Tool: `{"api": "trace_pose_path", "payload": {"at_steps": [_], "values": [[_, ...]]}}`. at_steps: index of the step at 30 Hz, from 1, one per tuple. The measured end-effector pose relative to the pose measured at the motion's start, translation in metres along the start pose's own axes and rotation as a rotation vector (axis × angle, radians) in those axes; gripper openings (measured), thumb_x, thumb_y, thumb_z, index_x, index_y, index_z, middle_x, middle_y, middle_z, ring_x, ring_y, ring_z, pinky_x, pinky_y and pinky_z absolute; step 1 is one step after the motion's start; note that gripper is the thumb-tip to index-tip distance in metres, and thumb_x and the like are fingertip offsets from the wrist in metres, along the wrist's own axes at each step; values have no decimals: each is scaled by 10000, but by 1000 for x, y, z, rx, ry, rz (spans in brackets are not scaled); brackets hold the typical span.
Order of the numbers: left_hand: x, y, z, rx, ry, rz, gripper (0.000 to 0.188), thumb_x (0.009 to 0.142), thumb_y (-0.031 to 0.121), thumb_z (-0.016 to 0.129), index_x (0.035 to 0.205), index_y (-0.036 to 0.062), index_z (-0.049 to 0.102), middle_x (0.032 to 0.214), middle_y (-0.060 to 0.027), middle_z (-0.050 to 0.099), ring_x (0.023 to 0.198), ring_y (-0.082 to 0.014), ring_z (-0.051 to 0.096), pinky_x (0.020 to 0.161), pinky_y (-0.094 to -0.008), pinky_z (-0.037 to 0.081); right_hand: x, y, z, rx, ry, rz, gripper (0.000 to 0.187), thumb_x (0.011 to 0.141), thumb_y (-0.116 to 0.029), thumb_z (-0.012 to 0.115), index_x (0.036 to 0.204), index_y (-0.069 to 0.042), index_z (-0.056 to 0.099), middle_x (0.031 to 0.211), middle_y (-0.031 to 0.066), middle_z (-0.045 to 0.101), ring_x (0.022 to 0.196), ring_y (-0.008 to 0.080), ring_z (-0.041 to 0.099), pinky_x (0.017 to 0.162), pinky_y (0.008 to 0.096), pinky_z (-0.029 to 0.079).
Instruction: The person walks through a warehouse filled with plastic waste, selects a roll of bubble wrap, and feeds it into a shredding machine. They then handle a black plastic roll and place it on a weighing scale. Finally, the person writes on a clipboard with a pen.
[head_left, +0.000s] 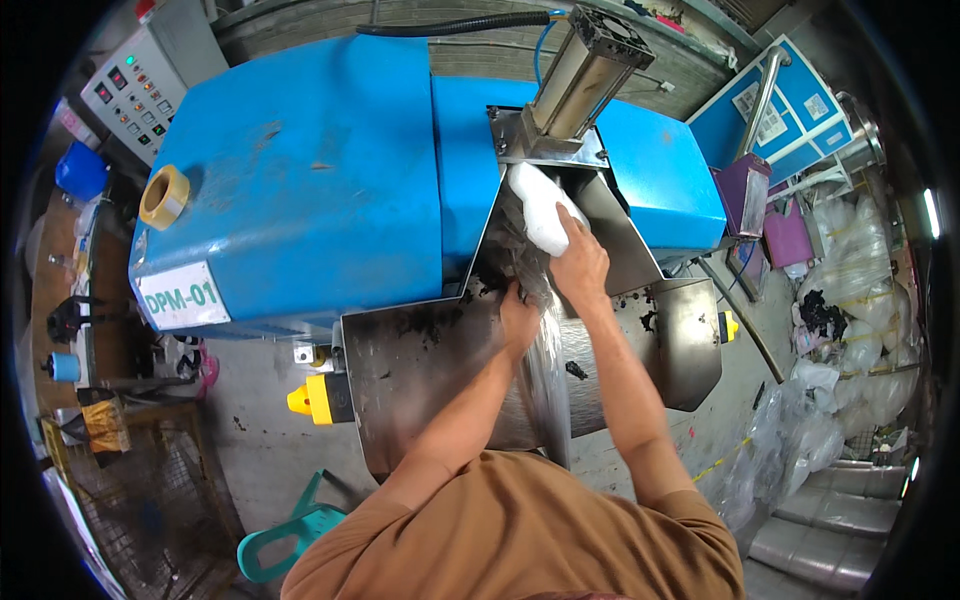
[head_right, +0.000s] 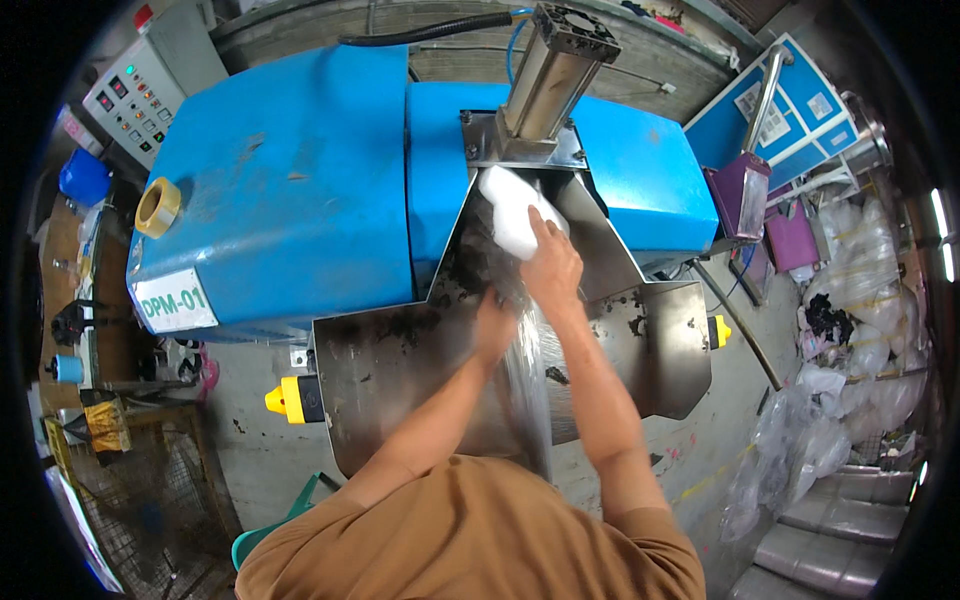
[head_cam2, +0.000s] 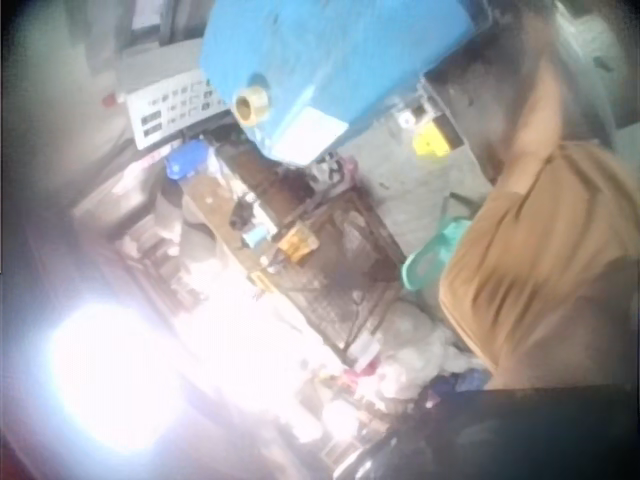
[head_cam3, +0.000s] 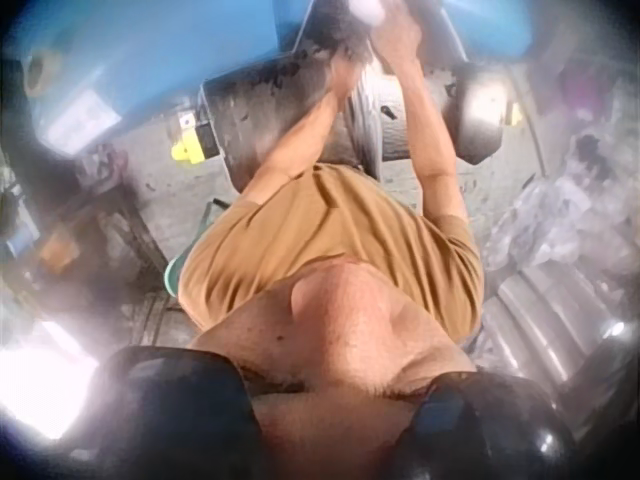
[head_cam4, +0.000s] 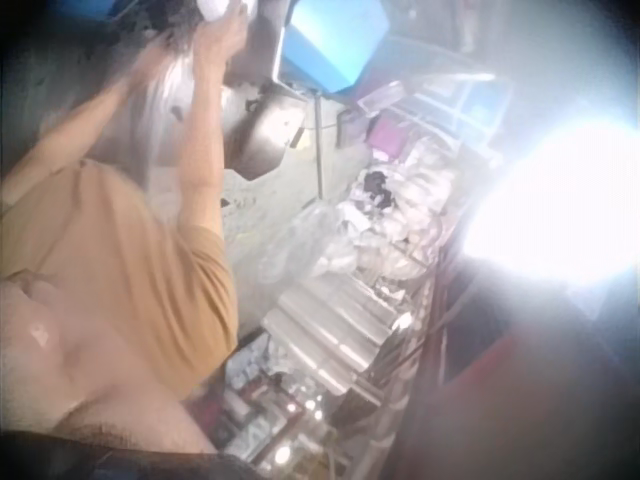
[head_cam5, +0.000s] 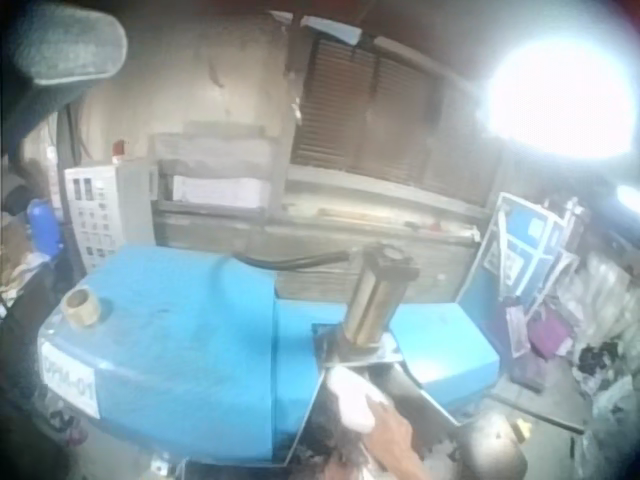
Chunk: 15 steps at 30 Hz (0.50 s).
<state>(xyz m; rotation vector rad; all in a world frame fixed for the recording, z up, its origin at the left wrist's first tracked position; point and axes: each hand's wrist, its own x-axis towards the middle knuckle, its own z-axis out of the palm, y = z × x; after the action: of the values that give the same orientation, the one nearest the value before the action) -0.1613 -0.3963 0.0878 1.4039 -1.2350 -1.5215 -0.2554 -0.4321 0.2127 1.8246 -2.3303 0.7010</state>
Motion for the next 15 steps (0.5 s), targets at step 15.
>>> {"api": "trace_pose_path", "payload": {"at_steps": [15], "values": [[61,-49,44,377,17,199,374,881,220,598,1198,23,601,1173,-253,639,1085,-409,611,919,-444,490,-16,24,-99,124,-179,-23,692,705,21,599,1364,-189,581,1285,164,630,1095,343,637,886,445,529]]}}
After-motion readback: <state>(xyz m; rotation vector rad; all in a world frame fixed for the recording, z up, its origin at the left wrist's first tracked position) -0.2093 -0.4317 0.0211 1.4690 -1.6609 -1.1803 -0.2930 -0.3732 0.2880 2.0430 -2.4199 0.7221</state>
